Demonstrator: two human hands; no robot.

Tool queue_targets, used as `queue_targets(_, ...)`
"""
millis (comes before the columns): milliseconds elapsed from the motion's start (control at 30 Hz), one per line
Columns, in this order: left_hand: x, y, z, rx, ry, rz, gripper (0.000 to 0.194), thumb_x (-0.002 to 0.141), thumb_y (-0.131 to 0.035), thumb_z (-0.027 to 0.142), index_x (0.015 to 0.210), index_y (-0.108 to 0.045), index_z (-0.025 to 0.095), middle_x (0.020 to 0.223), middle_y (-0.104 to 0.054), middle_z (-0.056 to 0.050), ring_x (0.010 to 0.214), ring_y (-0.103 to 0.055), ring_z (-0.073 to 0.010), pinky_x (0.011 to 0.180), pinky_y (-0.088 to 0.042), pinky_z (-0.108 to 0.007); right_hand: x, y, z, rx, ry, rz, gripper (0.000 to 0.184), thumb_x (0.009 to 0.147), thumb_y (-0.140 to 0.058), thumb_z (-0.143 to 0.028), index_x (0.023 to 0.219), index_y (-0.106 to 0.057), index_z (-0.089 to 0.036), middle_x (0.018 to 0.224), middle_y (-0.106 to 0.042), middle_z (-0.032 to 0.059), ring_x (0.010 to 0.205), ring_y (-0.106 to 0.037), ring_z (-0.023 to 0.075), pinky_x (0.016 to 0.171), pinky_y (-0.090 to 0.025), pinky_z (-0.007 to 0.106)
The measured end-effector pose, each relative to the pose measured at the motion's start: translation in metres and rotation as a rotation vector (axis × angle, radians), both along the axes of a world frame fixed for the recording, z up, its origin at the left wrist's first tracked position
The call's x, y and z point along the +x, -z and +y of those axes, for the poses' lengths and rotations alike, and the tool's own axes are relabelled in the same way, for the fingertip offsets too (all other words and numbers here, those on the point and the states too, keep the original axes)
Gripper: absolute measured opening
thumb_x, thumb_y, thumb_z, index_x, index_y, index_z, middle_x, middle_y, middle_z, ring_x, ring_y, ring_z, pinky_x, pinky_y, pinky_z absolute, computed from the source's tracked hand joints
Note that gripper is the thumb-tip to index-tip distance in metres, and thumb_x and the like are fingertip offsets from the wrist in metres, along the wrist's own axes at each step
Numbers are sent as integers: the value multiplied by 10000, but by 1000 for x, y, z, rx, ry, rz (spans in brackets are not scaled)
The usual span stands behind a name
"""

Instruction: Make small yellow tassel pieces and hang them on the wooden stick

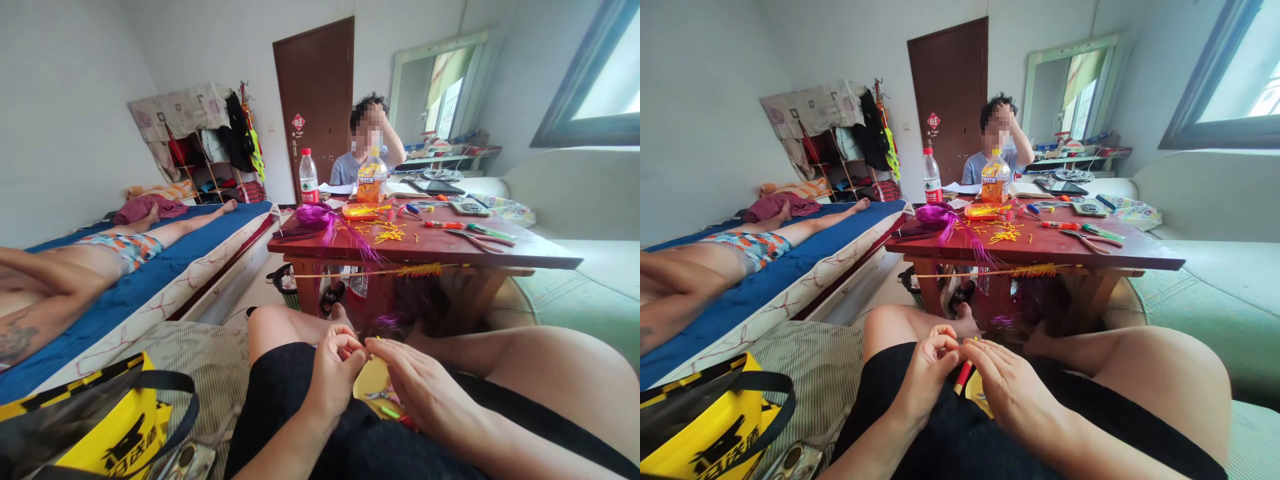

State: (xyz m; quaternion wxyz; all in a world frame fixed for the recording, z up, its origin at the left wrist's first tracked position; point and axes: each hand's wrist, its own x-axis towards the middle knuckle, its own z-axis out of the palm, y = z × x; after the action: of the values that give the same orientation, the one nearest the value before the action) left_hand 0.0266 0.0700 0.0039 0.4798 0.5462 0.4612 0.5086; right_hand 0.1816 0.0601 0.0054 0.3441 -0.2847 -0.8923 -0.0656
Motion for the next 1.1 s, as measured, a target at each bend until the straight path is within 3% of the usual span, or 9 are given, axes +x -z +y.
queue_targets(167,0,-1,-4,282,-122,229,135,717,-582,175,583,-567,157,805,-461,-25,842,-480,-168,753,-396,-265,-8,11,-13,-152,44,79,500,808,-343,-62,1301,-268,-104,1317,-429,186,1225,-398,205,934,-445,349)
queue_targets(267,-4,2,-6,502,-225,394,126,757,-538,148,639,-581,160,813,-458,-29,822,-480,-163,752,-406,-284,-7,16,-23,-183,131,236,465,824,-368,-107,1282,-299,-132,1312,-409,164,1208,-413,218,923,-451,351)
queue_targets(367,-10,7,-6,826,-288,651,106,765,-515,102,735,-600,158,836,-455,-42,784,-458,-161,707,-404,-300,-1,9,-31,-149,226,406,378,827,-405,-132,1204,-384,-157,1215,-474,133,1117,-490,205,875,-471,309)
queue_targets(467,-15,10,-7,1095,-264,840,117,741,-529,60,789,-598,141,834,-477,-56,772,-438,-167,715,-394,-325,2,-6,-31,11,217,321,352,810,-418,-93,1156,-429,-158,1147,-537,121,1051,-535,200,867,-446,318)
queue_targets(567,-15,8,-8,1235,-229,899,122,739,-528,53,819,-597,115,828,-502,-71,783,-439,-176,752,-382,-351,0,-17,-24,97,209,99,387,786,-388,-66,1165,-433,-132,1122,-593,133,1042,-552,227,897,-397,405)
queue_targets(767,-11,5,-9,1148,-281,922,103,759,-509,73,694,-565,129,782,-520,-63,723,-435,-162,711,-378,-330,-8,-12,-20,-2,253,44,420,769,-340,-57,1180,-405,-111,1034,-654,139,940,-621,201,807,-473,382)
queue_targets(967,-4,8,-12,1083,-292,896,122,775,-493,89,709,-581,142,802,-546,-61,738,-457,-160,718,-372,-315,-18,0,-27,-36,240,63,498,738,-344,-55,1234,-352,-96,1130,-611,161,1039,-577,214,824,-509,369)
queue_targets(1033,-3,7,-13,934,-248,832,147,780,-487,107,674,-578,153,761,-533,-45,729,-458,-158,697,-371,-301,-17,1,-27,-55,241,74,490,751,-339,-59,1240,-347,-94,1148,-599,168,1055,-568,218,833,-510,373)
queue_targets(1100,-3,4,-12,652,-165,693,170,765,-507,135,605,-561,159,709,-507,-24,704,-462,-150,658,-369,-276,-13,0,-25,-109,209,82,466,768,-324,-58,1231,-366,-98,1139,-605,164,1046,-575,204,840,-509,353)
